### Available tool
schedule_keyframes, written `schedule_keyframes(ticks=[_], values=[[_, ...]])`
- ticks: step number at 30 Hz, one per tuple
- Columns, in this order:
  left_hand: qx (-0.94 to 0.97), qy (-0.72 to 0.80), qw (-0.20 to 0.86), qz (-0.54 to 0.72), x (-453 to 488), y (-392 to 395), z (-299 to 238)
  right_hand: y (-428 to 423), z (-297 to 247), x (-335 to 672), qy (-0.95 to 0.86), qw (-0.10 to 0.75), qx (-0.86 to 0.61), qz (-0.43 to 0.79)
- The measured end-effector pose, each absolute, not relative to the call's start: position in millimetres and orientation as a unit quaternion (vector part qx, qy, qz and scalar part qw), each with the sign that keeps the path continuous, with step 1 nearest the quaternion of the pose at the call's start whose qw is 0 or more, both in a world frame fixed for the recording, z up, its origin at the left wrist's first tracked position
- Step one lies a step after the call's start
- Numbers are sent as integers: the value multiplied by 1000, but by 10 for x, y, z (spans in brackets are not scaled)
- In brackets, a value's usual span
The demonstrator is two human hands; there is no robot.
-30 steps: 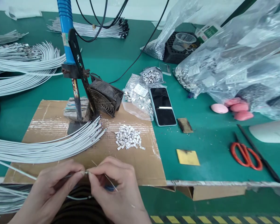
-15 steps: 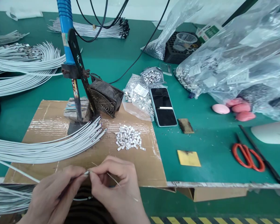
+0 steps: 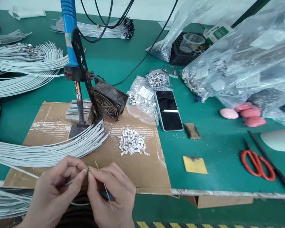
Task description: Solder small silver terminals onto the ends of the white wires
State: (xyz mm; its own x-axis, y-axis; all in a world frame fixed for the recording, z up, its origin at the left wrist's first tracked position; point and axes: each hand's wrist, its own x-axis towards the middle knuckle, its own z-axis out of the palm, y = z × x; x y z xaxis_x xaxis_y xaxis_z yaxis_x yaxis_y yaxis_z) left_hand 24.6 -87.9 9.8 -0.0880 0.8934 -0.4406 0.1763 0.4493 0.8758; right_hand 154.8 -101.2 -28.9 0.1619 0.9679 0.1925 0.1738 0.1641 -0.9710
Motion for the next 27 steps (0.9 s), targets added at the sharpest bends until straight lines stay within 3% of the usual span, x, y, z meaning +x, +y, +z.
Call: schedule_keyframes(ticks=[10,18,24,27], values=[[391,663,572,284,231,-752,193,-782,-237,1837,-609,419,-481,472],[374,636,619,270,199,-747,151,-734,-326,1756,-762,418,-396,297],[355,635,624,286,146,-712,112,-543,-405,2072,-675,426,-565,210],[355,638,619,287,125,-699,105,-332,-457,2256,-666,385,-619,156]])
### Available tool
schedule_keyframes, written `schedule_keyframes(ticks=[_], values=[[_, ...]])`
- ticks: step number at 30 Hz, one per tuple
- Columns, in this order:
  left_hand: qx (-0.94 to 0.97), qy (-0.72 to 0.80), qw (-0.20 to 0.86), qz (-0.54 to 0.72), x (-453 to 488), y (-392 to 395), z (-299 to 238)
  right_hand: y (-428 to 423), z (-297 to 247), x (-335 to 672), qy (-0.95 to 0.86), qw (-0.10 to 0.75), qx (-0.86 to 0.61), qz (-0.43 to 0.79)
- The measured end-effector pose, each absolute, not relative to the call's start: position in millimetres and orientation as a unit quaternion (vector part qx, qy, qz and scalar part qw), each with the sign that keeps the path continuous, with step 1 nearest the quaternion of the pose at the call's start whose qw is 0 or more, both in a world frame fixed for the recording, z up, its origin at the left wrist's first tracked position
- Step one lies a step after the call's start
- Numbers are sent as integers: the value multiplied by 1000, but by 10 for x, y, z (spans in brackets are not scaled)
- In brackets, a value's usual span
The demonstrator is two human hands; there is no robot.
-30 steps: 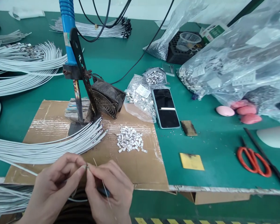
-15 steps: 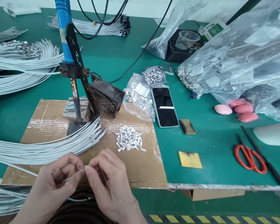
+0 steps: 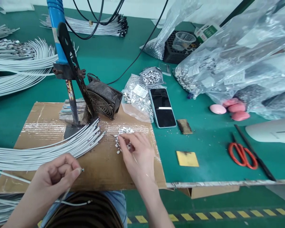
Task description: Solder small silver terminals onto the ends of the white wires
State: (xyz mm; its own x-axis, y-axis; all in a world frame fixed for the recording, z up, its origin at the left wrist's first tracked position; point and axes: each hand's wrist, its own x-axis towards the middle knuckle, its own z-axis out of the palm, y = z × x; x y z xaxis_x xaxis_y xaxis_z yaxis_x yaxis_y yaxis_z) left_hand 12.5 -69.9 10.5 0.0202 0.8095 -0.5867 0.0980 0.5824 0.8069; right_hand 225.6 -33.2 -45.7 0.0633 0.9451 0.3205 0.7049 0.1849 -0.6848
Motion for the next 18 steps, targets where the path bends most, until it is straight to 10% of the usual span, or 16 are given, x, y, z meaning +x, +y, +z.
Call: schedule_keyframes(ticks=[18], values=[[351,615,627,323,60,-694,-19,-107,-444,2289,-732,260,-601,188]])
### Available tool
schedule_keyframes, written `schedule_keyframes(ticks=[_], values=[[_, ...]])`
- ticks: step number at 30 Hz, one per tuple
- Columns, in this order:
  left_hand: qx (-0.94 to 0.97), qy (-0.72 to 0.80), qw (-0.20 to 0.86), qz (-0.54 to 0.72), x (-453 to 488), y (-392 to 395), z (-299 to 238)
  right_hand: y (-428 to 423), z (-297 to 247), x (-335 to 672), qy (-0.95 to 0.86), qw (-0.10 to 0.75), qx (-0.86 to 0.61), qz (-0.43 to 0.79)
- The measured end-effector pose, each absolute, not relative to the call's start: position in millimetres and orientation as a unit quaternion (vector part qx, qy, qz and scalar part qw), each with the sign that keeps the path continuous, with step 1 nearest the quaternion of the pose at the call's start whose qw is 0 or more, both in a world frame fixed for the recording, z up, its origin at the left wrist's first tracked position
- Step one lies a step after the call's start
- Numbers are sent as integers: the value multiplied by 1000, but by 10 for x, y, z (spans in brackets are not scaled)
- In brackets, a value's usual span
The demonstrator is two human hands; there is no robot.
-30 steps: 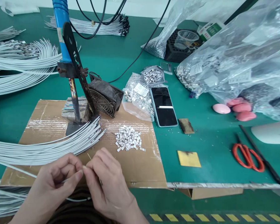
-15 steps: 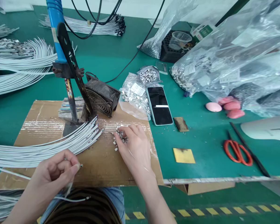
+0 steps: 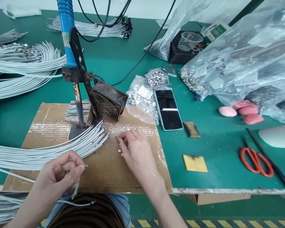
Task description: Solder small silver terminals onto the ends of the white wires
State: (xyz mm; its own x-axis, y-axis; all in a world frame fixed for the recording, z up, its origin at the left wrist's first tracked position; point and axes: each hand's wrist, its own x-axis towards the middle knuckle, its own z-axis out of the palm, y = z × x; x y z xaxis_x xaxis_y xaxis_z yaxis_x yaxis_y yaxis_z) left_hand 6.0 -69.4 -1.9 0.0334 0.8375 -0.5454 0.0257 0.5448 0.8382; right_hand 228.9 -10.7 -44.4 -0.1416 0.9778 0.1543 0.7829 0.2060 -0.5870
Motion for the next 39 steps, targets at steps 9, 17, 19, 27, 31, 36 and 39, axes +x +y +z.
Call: schedule_keyframes(ticks=[9,17,19,27,31,36,39], values=[[341,634,597,353,107,-702,43,-605,-278,1923,-535,436,-588,421],[361,673,493,417,246,-755,122,-766,-346,1605,-357,472,-491,639],[370,675,473,428,264,-778,117,-763,-353,1595,-342,478,-470,658],[493,665,382,412,253,-852,-14,-764,-233,1533,-254,482,-480,688],[541,659,312,418,282,-860,-69,-798,-162,1420,-191,487,-513,680],[501,681,337,415,355,-866,-56,-886,-210,1271,-144,525,-519,659],[456,682,407,401,336,-854,-25,-920,-261,1276,-197,528,-539,626]])
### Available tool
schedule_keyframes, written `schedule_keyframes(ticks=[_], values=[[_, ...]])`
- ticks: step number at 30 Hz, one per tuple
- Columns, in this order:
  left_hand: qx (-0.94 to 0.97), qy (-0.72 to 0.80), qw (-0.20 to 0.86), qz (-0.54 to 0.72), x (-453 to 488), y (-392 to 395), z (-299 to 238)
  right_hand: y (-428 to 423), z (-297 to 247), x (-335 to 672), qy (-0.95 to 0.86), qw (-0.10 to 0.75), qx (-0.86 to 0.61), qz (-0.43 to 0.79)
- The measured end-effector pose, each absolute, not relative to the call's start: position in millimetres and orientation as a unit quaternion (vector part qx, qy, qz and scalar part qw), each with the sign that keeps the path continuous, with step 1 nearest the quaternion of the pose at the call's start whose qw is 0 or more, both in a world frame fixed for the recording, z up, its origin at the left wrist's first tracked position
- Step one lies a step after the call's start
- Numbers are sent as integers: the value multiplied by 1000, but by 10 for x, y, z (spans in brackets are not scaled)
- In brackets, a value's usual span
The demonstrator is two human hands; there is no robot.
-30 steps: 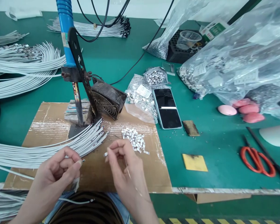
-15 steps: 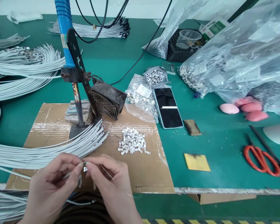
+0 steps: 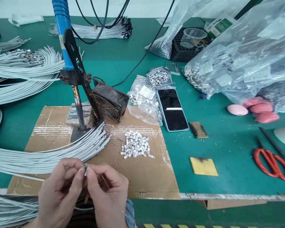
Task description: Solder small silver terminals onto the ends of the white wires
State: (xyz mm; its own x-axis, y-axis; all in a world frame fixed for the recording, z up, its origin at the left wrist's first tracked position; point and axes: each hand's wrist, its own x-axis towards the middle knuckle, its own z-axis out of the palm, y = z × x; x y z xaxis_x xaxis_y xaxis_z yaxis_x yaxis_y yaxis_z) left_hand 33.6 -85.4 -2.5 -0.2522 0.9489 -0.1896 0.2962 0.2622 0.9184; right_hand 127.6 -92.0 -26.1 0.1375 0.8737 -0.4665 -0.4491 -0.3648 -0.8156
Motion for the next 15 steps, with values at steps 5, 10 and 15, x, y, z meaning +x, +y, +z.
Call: schedule_keyframes(ticks=[5,10,15], values=[[402,667,518,353,242,-747,94,-834,-252,1501,-425,503,-547,517],[362,668,553,341,218,-652,187,-693,-204,1722,-468,476,-519,535],[327,675,554,360,221,-638,177,-693,-246,1687,-299,524,-562,566]])
